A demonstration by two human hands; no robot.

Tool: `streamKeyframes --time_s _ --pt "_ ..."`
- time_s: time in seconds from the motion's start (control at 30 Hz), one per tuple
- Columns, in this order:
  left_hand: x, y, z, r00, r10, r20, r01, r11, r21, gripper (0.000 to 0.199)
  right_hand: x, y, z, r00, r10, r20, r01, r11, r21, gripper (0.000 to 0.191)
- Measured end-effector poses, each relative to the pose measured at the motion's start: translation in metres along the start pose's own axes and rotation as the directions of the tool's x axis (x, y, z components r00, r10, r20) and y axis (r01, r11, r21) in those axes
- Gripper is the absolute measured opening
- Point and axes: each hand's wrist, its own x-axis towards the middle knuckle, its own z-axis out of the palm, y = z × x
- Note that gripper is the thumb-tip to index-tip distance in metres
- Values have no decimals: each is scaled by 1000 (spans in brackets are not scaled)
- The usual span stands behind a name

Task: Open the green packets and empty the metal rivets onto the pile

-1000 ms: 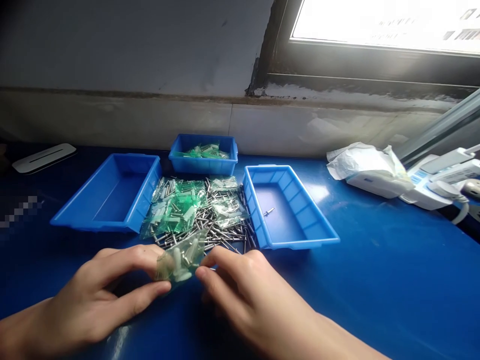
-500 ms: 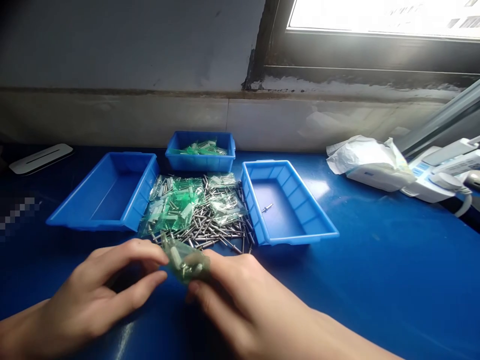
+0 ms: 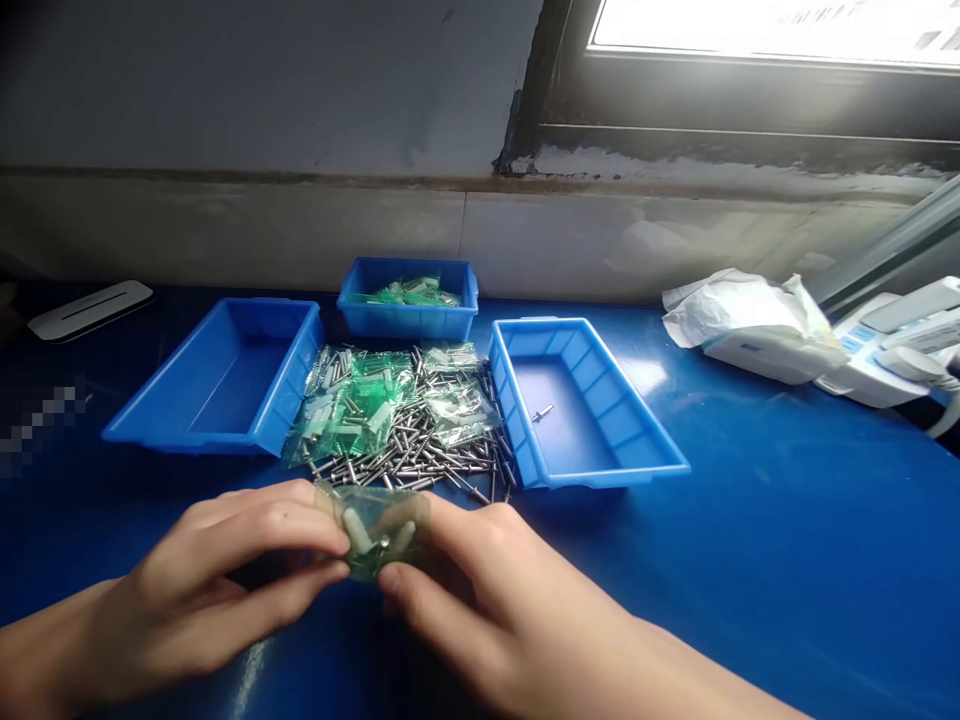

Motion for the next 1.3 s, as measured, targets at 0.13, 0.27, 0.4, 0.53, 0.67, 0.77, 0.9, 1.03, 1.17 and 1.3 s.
streamKeyframes --time_s 0.13,0.27,0.4,0.53,0.67,0.77,0.9,1.03,1.17,1.3 --pt "2 0 0 999 -47 -14 48 998 28 12 -2 8 2 998 40 -44 -43 997 -70 13" --pt "1 0 -2 999 -35 -19 36 999 39 7 -2 12 3 998 53 -47 -56 996 -68 13" --pt "0 0 -3 1000 -14 -18 15 999 52 6 1 11 2 998 21 -55 -24 999 -46 23" --pt "1 0 -2 1000 -9 -26 10 999 32 8 2 10 0 997 42 -65 -41 999 3 28" --pt "1 -1 -2 1000 -24 -13 24 1000 18 14 -2 10 -1 997 73 -25 -73 997 -31 34" --pt "1 -2 -3 1000 -23 -4 23 1000 -1 18 -3 12 -1 998 56 -18 -57 997 -60 31" --pt "2 0 -3 1000 -24 11 24 999 -27 27 1 11 -2 999 32 -36 -35 995 -94 28" --pt "2 0 -1 1000 -18 0 18 1000 -16 31 2 7 -4 1000 15 -19 -16 999 -40 25" --pt "-1 -1 2 996 -52 -72 52 999 -4 37 2 5 -5 999 6 -35 -7 1000 -26 25" --pt "-2 -1 5 970 -204 -132 188 974 -128 58 5 6 -4 1000 28 5 -28 999 -34 26"
